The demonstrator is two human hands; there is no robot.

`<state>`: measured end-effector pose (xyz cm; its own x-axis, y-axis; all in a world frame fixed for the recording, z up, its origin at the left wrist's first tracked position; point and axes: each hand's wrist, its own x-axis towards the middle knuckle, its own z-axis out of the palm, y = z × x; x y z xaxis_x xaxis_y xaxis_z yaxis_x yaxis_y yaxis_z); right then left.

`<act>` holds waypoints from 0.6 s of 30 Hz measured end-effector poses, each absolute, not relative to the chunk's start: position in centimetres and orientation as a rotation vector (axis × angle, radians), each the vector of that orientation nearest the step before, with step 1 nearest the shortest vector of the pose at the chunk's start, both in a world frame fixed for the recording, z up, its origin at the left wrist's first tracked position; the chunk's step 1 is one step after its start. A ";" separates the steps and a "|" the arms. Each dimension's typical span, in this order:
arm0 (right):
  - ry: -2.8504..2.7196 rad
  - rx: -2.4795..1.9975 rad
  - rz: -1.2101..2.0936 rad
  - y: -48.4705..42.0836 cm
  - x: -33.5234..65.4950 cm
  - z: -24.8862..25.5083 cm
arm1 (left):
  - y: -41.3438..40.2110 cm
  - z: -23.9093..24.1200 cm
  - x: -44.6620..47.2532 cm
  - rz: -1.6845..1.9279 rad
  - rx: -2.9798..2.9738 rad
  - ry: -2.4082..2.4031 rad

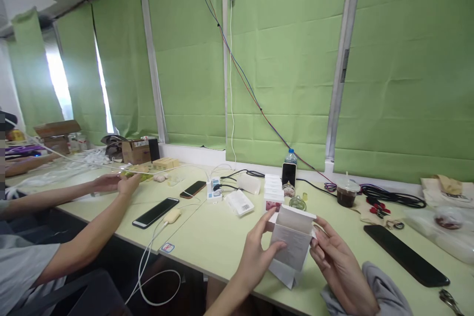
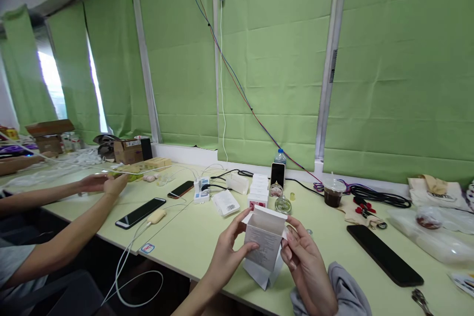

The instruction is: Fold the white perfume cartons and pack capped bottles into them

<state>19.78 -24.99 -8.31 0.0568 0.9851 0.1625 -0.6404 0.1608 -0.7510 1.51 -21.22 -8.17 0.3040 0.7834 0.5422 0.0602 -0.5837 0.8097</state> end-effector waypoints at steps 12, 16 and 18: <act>-0.787 -0.574 1.463 -24.5 19.6 -9.3 | -20.9 -7.5 0.6 1.188 1.987 0.625; -0.944 -0.695 1.468 -24.4 19.5 -9.8 | -20.8 -7.5 0.6 1.208 1.844 0.561; -1.058 -0.793 1.344 -24.4 19.1 -10.2 | -20.8 -7.6 0.8 1.188 1.768 0.496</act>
<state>19.14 -24.36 -10.23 -0.0778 0.9870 0.1408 -0.3685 0.1028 -0.9239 0.78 -20.78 -7.56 0.4537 0.7322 0.5079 -0.1541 -0.4969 0.8540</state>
